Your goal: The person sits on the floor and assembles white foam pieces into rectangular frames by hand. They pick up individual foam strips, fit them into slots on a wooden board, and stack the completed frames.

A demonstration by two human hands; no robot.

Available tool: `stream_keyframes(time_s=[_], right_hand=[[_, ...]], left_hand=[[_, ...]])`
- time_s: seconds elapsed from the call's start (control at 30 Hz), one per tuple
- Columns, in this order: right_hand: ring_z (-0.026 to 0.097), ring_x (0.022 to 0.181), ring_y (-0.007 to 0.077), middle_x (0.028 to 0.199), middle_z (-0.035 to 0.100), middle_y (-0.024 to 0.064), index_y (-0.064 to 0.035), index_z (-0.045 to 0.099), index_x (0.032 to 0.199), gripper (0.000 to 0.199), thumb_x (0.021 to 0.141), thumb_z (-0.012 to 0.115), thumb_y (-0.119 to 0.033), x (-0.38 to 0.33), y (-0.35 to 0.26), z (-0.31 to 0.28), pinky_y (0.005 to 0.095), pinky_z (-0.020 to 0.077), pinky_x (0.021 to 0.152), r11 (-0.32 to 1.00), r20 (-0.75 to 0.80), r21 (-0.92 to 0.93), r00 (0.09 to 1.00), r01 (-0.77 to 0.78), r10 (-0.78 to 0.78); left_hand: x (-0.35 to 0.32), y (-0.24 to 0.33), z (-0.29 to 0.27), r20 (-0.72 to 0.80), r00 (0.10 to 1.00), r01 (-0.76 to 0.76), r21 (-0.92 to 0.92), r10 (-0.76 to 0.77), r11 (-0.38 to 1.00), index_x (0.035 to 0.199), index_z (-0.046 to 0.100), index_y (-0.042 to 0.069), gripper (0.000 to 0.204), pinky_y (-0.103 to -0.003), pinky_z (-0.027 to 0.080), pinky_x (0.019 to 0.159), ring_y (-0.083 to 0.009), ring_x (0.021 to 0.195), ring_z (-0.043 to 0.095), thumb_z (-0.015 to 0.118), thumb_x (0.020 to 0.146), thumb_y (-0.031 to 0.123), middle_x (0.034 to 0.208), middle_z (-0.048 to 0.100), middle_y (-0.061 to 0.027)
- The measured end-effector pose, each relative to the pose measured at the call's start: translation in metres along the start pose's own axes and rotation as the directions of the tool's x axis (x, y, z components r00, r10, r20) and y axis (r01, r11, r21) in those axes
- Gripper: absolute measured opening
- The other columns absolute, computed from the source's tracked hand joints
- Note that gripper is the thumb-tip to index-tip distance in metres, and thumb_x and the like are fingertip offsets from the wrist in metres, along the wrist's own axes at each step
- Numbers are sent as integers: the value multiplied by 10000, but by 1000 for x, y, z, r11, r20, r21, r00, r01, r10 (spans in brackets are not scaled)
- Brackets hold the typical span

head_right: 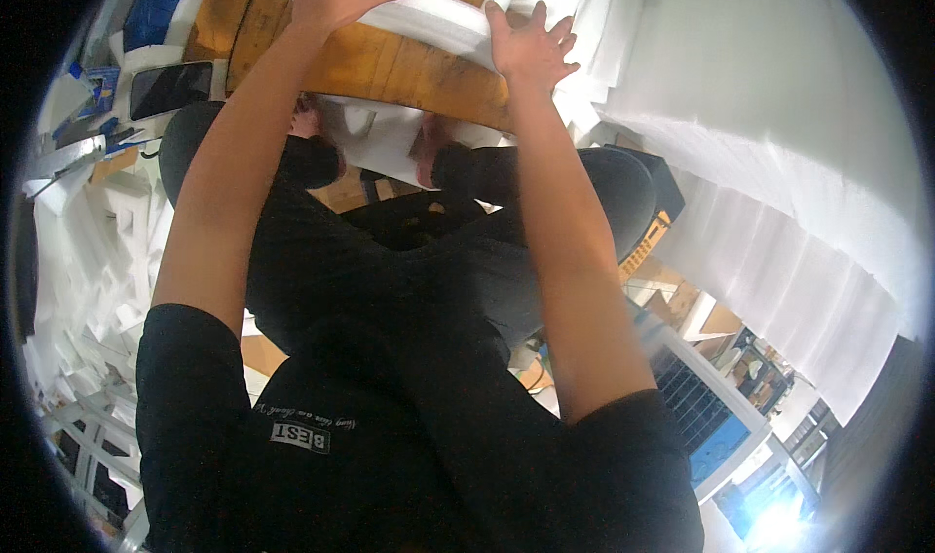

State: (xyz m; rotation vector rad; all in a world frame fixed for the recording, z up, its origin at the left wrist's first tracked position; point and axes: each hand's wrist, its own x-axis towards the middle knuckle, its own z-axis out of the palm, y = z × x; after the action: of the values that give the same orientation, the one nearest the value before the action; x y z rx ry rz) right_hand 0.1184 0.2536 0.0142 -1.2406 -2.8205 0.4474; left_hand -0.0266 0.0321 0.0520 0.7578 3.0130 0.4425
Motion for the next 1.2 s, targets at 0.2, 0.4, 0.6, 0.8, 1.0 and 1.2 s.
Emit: stream_keyframes(time_s=[0.2, 0.4, 0.6, 0.8, 1.0, 1.2], right_hand=[[227, 1549, 476, 1683, 226, 270, -204, 386, 1619, 985, 877, 387, -853, 1, 4, 2, 695, 196, 1201, 999, -83, -34, 996, 42, -45], [175, 1573, 437, 1721, 164, 202, -196, 359, 1625, 914, 955, 266, -811, -13, -18, -18, 697, 143, 1223, 996, 35, -64, 998, -57, 59], [251, 1541, 456, 1681, 255, 234, -223, 375, 1620, 895, 937, 338, -800, -6, -9, -3, 679, 222, 1202, 998, -18, -54, 1000, -12, 11], [188, 1568, 448, 1697, 209, 238, -209, 355, 1628, 898, 948, 306, -793, 4, 0, 3, 700, 161, 1218, 999, -17, -51, 1000, -4, 3], [189, 1570, 443, 1702, 206, 223, -223, 352, 1630, 885, 954, 302, -792, 2, -6, -1, 687, 177, 1221, 997, 7, -69, 999, -46, 47], [190, 1570, 438, 1709, 194, 212, -231, 355, 1628, 905, 946, 297, -822, -3, -8, -2, 694, 192, 1208, 995, 10, -73, 998, -67, 67]], left_hand=[[0, 6, 2, 13, 1000, -22, -18, 22, 1000, 1473, 590, 279, 836, -855, 47, 1129, -385, 1588, 129, 603, 823, 804, 1692, 316, -75], [8, 0, 15, 8, 1000, 6, 36, -7, 999, 1459, 601, 290, 681, -840, 32, 1145, -374, 1587, 146, 496, 947, 726, 1703, 288, -71], [5, -1, 5, 31, 999, 30, 19, -30, 999, 1475, 582, 289, 684, -834, 19, 1151, -383, 1585, 148, 488, 954, 721, 1708, 270, -80], [9, -5, 8, 46, 999, 13, -7, -12, 1000, 1485, 577, 272, 701, -829, 15, 1158, -380, 1590, 133, 472, 955, 719, 1711, 261, -79], [2, -6, -3, 43, 999, 20, -29, -19, 999, 1457, 612, 252, 690, -839, 17, 1150, -382, 1587, 145, 470, 954, 702, 1703, 285, -88], [7, -9, 3, 34, 999, 23, -46, -21, 999, 1447, 619, 248, 670, -848, 38, 1144, -407, 1577, 163, 497, 948, 679, 1693, 301, -106]])
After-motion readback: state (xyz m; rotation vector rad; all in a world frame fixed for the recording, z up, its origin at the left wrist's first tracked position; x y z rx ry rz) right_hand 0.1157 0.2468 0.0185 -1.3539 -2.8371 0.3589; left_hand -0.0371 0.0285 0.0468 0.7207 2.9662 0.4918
